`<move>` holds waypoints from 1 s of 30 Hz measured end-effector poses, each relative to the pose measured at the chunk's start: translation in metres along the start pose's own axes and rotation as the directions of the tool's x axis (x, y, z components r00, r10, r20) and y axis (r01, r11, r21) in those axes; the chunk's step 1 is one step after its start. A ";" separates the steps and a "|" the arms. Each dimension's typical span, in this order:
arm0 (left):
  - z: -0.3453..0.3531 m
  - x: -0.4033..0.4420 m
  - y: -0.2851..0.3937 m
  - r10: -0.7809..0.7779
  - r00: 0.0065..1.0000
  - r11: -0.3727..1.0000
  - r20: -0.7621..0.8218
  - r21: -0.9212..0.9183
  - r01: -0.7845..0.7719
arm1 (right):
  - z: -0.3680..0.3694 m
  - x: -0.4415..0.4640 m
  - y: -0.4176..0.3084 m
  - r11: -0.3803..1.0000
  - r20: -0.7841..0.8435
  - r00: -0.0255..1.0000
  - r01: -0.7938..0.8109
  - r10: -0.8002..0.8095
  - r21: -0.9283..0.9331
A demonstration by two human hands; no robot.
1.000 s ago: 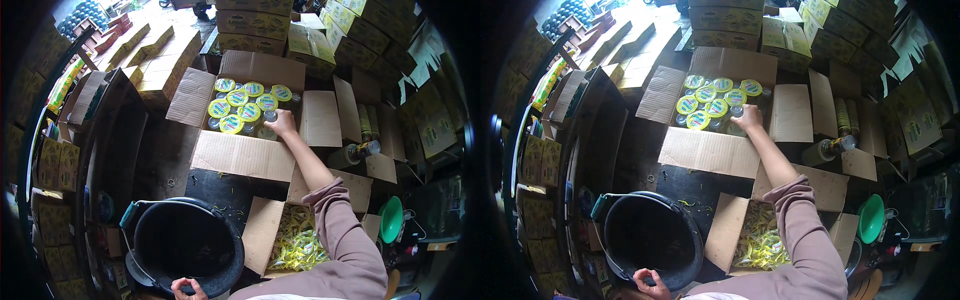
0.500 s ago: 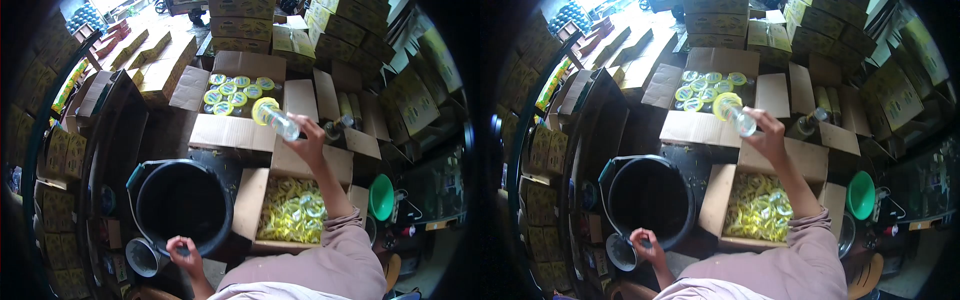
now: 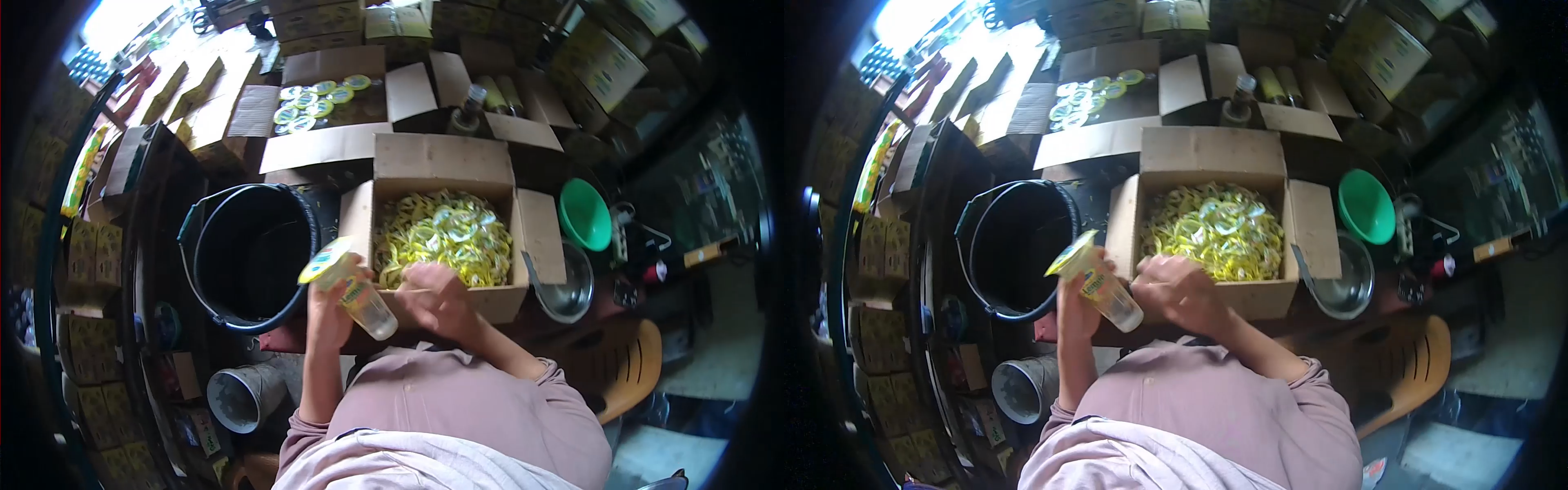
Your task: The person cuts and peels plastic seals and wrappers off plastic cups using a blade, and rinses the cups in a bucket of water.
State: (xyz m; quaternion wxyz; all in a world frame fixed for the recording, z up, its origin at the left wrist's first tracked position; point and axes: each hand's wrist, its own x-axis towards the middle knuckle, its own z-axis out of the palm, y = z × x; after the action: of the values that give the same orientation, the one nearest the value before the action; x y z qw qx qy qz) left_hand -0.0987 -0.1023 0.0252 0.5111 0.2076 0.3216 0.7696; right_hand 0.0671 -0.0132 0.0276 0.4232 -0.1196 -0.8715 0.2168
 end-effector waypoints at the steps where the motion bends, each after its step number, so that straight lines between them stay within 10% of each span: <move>1: -0.004 -0.003 0.003 0.072 0.996 0.993 -0.046 0.099 -0.068 | -0.001 -0.013 0.009 0.977 -0.234 0.951 -0.179 0.201 0.115; 2: -0.012 -0.006 0.009 0.154 0.984 0.971 -0.085 0.198 -0.135 | -0.017 -0.032 0.026 0.890 -0.212 0.970 -0.199 0.119 -0.410; 8: -0.074 0.004 0.066 0.547 0.797 0.788 -0.256 0.479 -0.386 | -0.108 -0.150 0.116 0.210 -0.613 0.591 -0.787 0.524 -0.580; 14: -0.148 0.026 0.069 0.667 0.702 0.529 -0.252 0.823 -0.206 | -0.115 -0.193 0.131 -0.215 -0.694 -0.168 -0.976 0.700 0.019; 22: -0.144 0.027 0.069 0.538 0.823 0.510 -0.184 0.848 -0.144 | -0.103 -0.247 0.160 0.176 -0.567 -0.338 -0.726 0.752 0.665; 24: -0.149 0.030 0.065 0.532 0.828 0.549 -0.175 0.816 -0.180 | -0.088 -0.245 0.136 0.218 -0.380 -0.414 -0.386 0.828 0.896; 30: -0.146 0.030 0.064 0.570 0.815 0.510 -0.107 0.824 -0.248 | -0.076 -0.217 0.141 0.287 -0.285 -0.083 0.022 0.955 0.958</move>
State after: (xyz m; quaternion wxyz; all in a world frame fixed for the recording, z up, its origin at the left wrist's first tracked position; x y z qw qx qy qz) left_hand -0.2466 -0.1334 -0.0326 0.0987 0.3316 0.6509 0.6757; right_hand 0.2631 0.0467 -0.1473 0.7015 -0.3969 -0.0766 0.5870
